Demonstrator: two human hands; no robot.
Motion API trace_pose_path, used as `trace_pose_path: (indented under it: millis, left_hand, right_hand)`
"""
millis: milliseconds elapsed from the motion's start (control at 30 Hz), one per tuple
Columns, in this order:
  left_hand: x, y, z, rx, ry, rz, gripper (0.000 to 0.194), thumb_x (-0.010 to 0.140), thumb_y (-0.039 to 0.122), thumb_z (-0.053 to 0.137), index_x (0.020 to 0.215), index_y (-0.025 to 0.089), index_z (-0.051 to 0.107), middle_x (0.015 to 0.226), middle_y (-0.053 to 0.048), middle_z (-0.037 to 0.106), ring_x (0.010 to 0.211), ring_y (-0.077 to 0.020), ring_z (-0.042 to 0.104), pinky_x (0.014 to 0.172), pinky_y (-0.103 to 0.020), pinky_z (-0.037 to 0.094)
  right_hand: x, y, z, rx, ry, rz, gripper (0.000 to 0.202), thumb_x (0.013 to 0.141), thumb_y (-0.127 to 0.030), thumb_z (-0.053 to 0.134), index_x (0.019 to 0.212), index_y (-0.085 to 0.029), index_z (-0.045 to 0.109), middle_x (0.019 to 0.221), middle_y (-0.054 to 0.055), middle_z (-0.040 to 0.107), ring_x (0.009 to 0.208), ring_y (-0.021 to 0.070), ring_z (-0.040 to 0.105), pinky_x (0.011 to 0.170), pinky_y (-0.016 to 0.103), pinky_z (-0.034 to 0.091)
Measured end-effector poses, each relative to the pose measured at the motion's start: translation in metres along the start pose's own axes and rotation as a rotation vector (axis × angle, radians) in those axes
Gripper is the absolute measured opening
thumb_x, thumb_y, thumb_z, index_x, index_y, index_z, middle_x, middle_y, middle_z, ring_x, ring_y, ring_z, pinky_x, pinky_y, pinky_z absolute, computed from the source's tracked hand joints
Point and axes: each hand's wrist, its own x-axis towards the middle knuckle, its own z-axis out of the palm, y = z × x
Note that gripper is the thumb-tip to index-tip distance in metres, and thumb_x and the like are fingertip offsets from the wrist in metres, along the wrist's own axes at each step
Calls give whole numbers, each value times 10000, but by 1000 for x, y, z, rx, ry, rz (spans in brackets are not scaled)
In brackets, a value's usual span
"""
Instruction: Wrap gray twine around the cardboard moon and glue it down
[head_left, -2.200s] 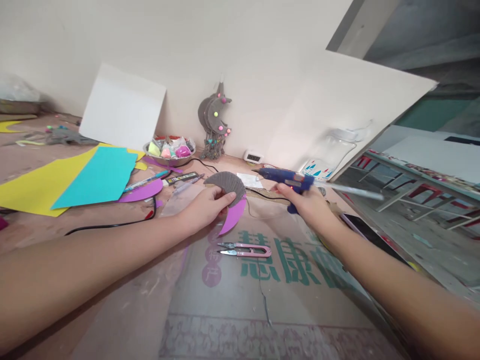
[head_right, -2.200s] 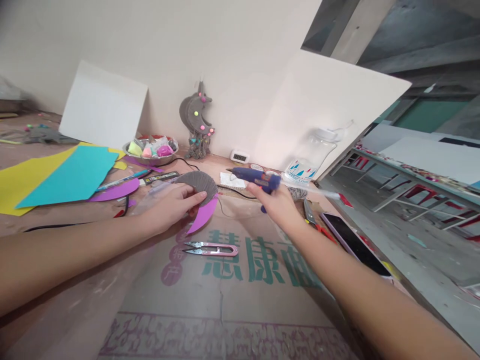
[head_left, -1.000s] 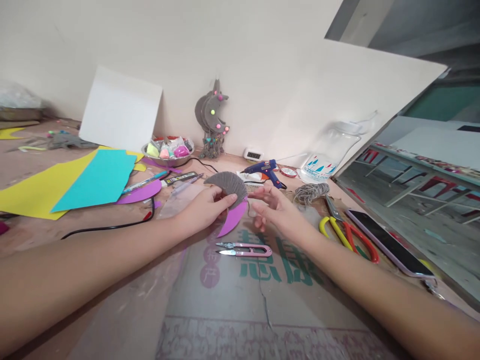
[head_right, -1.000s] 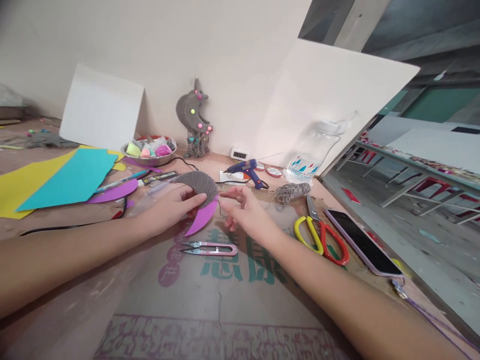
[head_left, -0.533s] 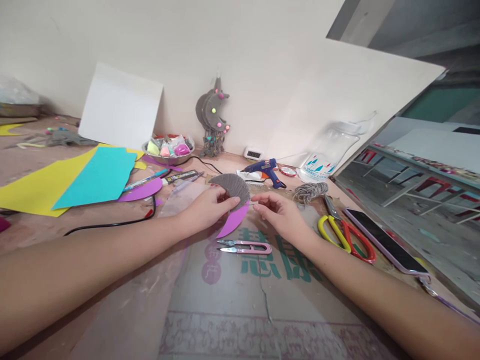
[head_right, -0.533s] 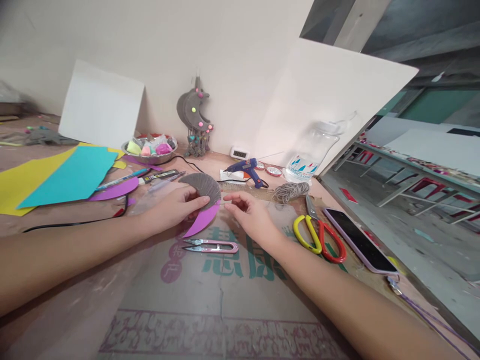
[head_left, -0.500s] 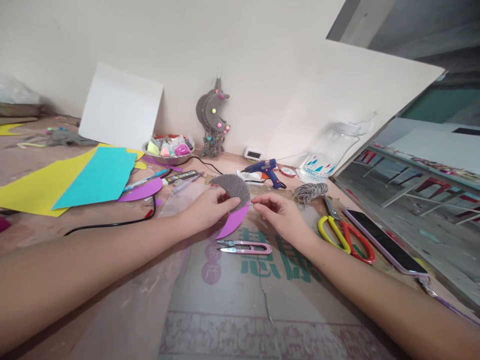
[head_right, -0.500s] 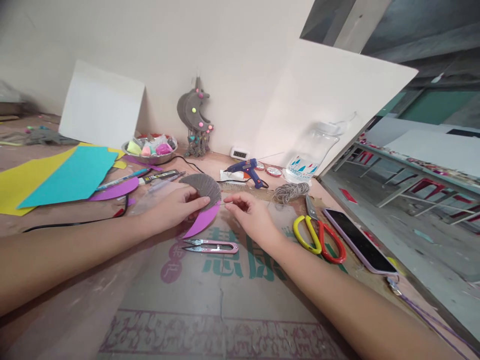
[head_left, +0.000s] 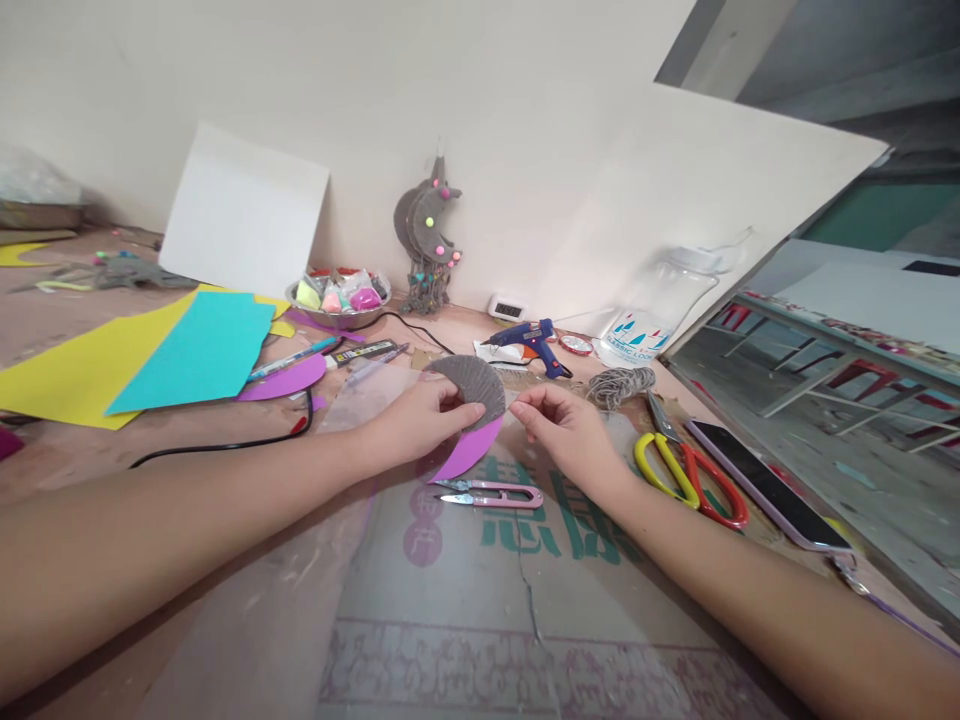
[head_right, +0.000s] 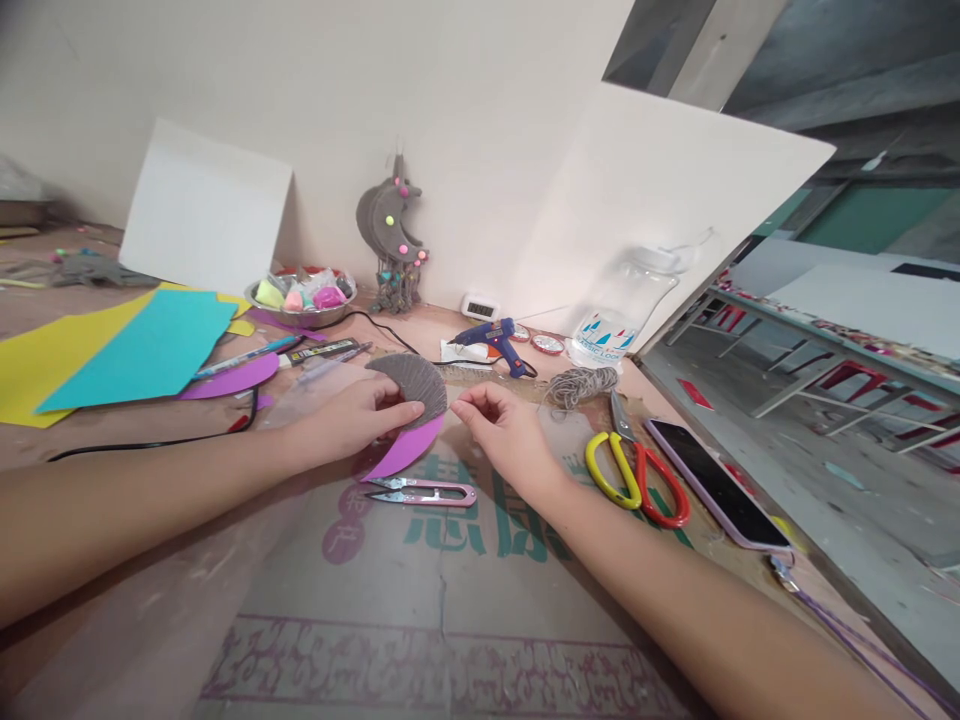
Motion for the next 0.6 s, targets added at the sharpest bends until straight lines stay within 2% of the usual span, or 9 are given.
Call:
trace_pose_path:
  millis: [333, 600]
  left_hand:
    - [-1, 4, -1, -46, -43, -21, 277, 786, 383, 448, 629, 157, 480, 578, 24, 464, 517, -94, 421, 471, -220, 294]
    - [-1, 4, -2, -70, -103, -67, 296, 794, 410, 442, 634, 163, 469, 541, 28, 468, 458, -87, 419, 434, -220, 288]
  right_hand:
    - [-1, 1, 1, 13, 9, -14, 231, 756, -393, 584, 754, -168, 535, 568, -47, 459, 488, 75, 396, 472, 217, 331]
    - [-2, 4, -1, 9, 8, -39, 224, 767, -391, 582, 761, -170, 542, 572, -49, 461, 496, 74, 398, 486, 215, 333]
